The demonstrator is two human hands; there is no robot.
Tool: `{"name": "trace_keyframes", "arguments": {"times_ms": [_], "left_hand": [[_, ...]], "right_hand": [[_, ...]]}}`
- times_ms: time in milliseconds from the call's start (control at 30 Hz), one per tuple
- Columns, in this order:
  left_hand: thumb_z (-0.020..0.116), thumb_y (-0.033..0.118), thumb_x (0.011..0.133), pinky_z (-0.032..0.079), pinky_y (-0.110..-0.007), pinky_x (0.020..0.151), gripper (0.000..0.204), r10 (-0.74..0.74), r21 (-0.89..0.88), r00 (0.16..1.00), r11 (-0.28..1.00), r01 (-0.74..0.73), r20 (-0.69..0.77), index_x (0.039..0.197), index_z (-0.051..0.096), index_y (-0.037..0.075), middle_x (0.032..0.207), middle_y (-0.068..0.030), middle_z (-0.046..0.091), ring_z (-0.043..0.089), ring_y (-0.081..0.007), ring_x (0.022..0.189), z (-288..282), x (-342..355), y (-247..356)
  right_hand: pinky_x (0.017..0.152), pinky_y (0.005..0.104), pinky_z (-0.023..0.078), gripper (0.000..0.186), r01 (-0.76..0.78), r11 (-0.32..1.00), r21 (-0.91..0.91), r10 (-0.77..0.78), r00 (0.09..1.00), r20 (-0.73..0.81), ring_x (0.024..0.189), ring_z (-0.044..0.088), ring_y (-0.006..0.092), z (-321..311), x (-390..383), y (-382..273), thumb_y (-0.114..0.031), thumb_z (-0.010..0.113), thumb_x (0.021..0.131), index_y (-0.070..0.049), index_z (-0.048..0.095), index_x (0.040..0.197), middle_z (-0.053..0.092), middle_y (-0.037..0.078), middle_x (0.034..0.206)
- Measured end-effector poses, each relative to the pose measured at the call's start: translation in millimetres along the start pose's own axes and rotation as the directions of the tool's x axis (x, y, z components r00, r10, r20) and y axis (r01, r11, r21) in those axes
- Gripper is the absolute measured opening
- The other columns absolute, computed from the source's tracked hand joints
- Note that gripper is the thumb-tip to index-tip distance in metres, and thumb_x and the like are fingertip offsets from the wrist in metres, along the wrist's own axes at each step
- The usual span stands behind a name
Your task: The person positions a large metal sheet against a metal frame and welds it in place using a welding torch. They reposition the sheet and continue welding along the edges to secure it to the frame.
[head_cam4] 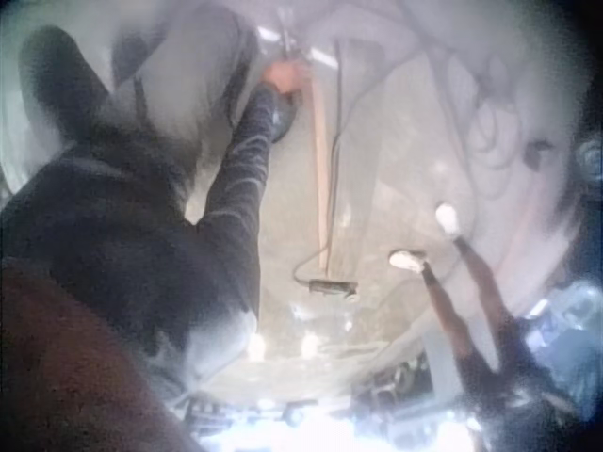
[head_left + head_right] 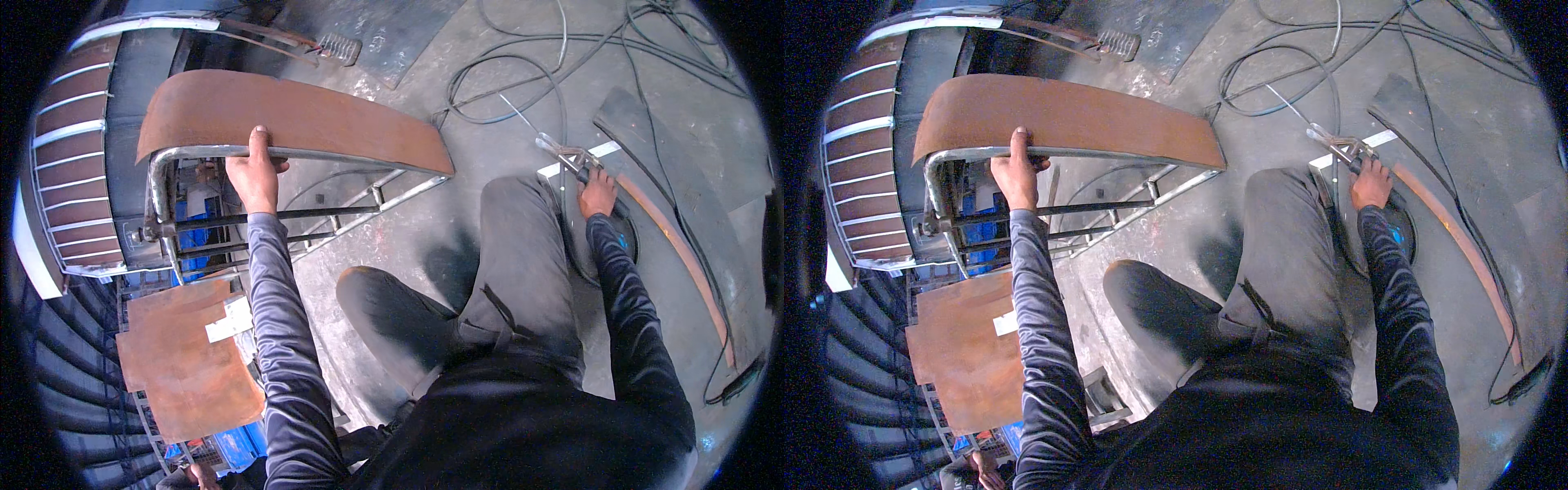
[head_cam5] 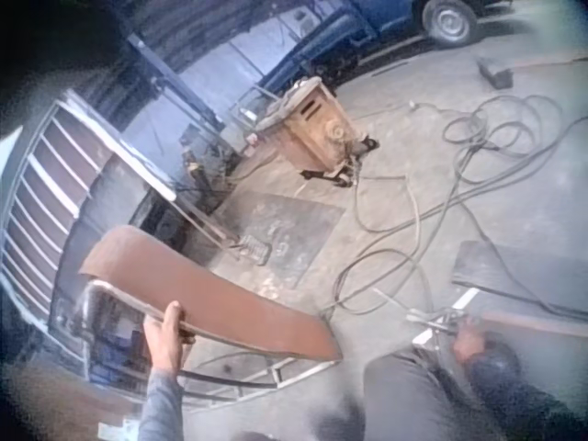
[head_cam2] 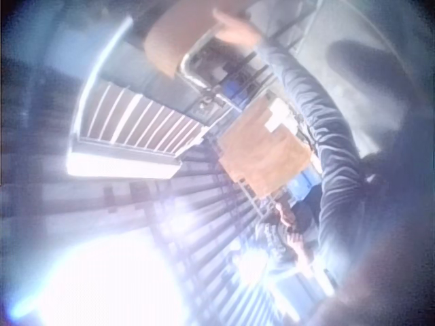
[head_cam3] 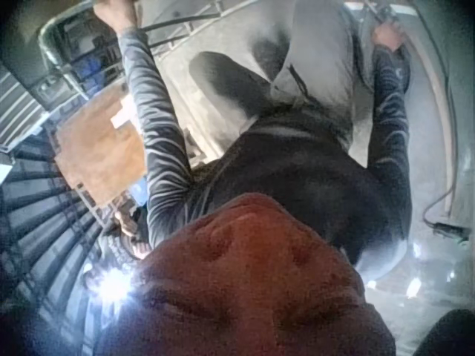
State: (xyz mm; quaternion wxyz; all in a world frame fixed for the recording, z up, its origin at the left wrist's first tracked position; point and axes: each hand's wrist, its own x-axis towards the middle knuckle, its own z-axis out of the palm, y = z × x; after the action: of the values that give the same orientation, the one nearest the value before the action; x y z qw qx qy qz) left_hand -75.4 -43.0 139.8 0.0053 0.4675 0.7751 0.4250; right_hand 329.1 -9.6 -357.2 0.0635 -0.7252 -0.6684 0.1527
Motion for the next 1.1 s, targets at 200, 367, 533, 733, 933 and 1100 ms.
{"name": "trace_keyframes", "arguments": {"times_ms": [200,367,533,733,933,1100], "left_hand": [[0.064,0.023,0.096,0.055,-0.027,0.044,0.028,0.000,0.002,1.000,1.000,0.000,0.021,0.099,0.065,-0.005,0.084,-0.0106,0.067,0.064,-0.0162,0.059,-2,1,-4],[0.067,0.029,0.094,0.057,-0.031,0.044,0.036,0.018,-0.029,1.000,0.999,-0.018,0.012,0.092,0.066,-0.007,0.078,-0.0126,0.068,0.065,-0.0182,0.055,-2,7,-12],[0.065,0.027,0.096,0.055,-0.030,0.043,0.034,0.022,-0.030,1.000,0.999,-0.022,-0.002,0.085,0.066,-0.006,0.079,-0.0103,0.067,0.065,-0.0174,0.057,0,8,-12],[0.068,0.026,0.093,0.055,-0.028,0.043,0.032,0.005,-0.023,0.998,1.000,-0.006,-0.059,0.097,0.066,-0.006,0.083,-0.0109,0.068,0.064,-0.0164,0.058,-5,4,-17],[0.071,0.034,0.088,0.055,-0.035,0.050,0.044,-0.038,0.051,0.998,0.998,0.041,-0.056,0.099,0.064,-0.008,0.071,-0.0167,0.069,0.068,-0.0207,0.054,16,20,-2],[0.073,0.038,0.085,0.052,-0.046,0.085,0.050,-0.063,0.156,0.992,0.985,0.080,-0.110,0.105,0.064,-0.008,0.096,-0.0278,0.071,0.069,-0.0395,0.095,-12,12,-25]], "right_hand": [[0.095,0.0547,0.044,0.051,-0.005,0.999,-0.052,0.006,1.000,0.027,0.121,0.051,0.0336,-4,-1,-6,-0.038,0.070,0.088,-0.010,0.056,0.129,0.055,0.010,0.124],[0.093,0.0555,0.045,0.048,-0.010,0.998,-0.059,0.009,1.000,-0.014,0.121,0.051,0.0334,-2,-2,-5,-0.039,0.068,0.089,-0.010,0.054,0.126,0.055,0.010,0.123],[0.091,0.0549,0.046,0.044,-0.030,0.996,-0.088,0.029,0.999,-0.014,0.118,0.053,0.0323,-2,-1,-6,-0.035,0.070,0.088,-0.012,0.053,0.121,0.055,0.008,0.119],[0.092,0.0560,0.047,0.043,-0.004,0.996,-0.087,0.003,1.000,-0.016,0.118,0.053,0.0318,-5,-1,-11,-0.032,0.069,0.088,-0.011,0.053,0.122,0.055,0.008,0.118],[0.104,0.0562,0.042,0.072,-0.003,0.999,0.055,0.003,1.000,-0.006,0.132,0.048,0.0412,23,37,43,-0.046,0.069,0.087,-0.004,0.048,0.141,0.055,0.020,0.139],[0.096,0.0390,0.049,0.069,-0.063,0.573,0.817,-0.162,0.969,0.189,0.109,0.063,0.0319,-77,32,19,-0.039,0.077,0.083,0.002,0.051,0.134,0.066,0.020,0.117]]}}
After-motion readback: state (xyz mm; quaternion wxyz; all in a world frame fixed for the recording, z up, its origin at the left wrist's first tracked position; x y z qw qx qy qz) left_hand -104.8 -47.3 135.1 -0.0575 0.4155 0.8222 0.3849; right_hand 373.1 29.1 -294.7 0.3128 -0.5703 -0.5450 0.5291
